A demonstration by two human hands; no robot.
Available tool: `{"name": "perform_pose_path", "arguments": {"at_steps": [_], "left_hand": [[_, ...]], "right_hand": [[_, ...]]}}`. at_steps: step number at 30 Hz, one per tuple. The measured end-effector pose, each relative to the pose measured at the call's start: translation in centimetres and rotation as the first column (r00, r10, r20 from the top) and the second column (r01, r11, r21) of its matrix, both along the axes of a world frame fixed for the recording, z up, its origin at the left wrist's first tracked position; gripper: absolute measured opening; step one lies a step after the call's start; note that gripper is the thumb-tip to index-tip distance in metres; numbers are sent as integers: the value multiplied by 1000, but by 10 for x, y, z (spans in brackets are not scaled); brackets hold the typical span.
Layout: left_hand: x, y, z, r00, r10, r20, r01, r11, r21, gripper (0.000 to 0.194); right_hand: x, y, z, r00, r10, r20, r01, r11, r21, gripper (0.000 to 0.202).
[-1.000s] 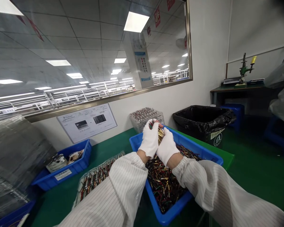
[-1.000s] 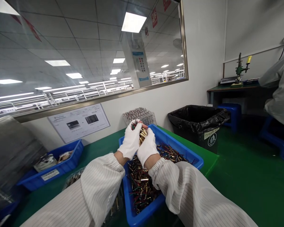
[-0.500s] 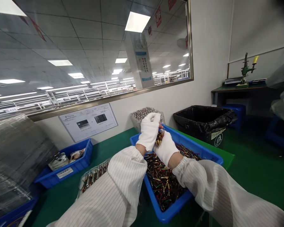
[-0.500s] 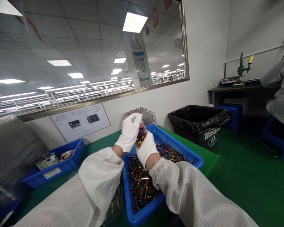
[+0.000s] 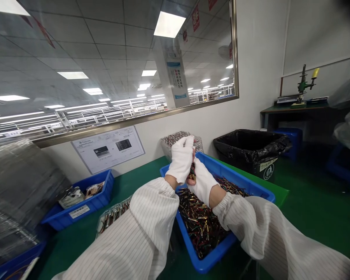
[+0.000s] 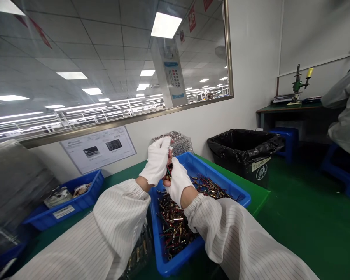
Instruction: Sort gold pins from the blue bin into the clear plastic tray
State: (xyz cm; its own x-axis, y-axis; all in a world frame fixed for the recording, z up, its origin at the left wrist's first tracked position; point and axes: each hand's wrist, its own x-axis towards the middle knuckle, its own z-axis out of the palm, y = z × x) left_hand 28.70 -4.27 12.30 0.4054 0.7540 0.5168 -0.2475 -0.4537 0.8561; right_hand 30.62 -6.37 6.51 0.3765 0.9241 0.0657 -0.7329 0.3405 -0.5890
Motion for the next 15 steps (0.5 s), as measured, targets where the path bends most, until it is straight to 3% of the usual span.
{"name": "perform_pose_path", "arguments": {"at_steps": [4,7,9,10,11,12,13,15], "left_hand": [[-16,-3,6,996,-47,-74,55,991,118,23],[-45,7,21,996,-61,-58,68,989,134,24],[-76,17,29,1000,-21,-18,21,999,39,25],[-95,22,30,998,-41,-54,37,996,-75,29],[-115,24,29,975,-149,-163,107,965,-240,37],[-135,24,24,911,-311,-272,166,878,-450,45],[-154,21,17,820,-491,-295,221,746,-628,53],[-187,7,-4,661,-730,-176,308,477,-823,67]], "right_hand": [[0,-6,3,996,45,78,-40,997,-65,21],[-3,-15,7,982,121,145,-102,986,-130,20],[-9,-22,9,963,195,188,-166,973,-159,22],[-13,-25,9,944,240,227,-202,963,-178,23],[-18,-28,9,915,290,280,-239,950,-203,23],[-23,-30,9,873,340,350,-270,934,-235,24],[-29,-32,9,813,387,434,-291,917,-271,25],[-43,-32,9,645,439,625,-303,898,-318,30]]}}
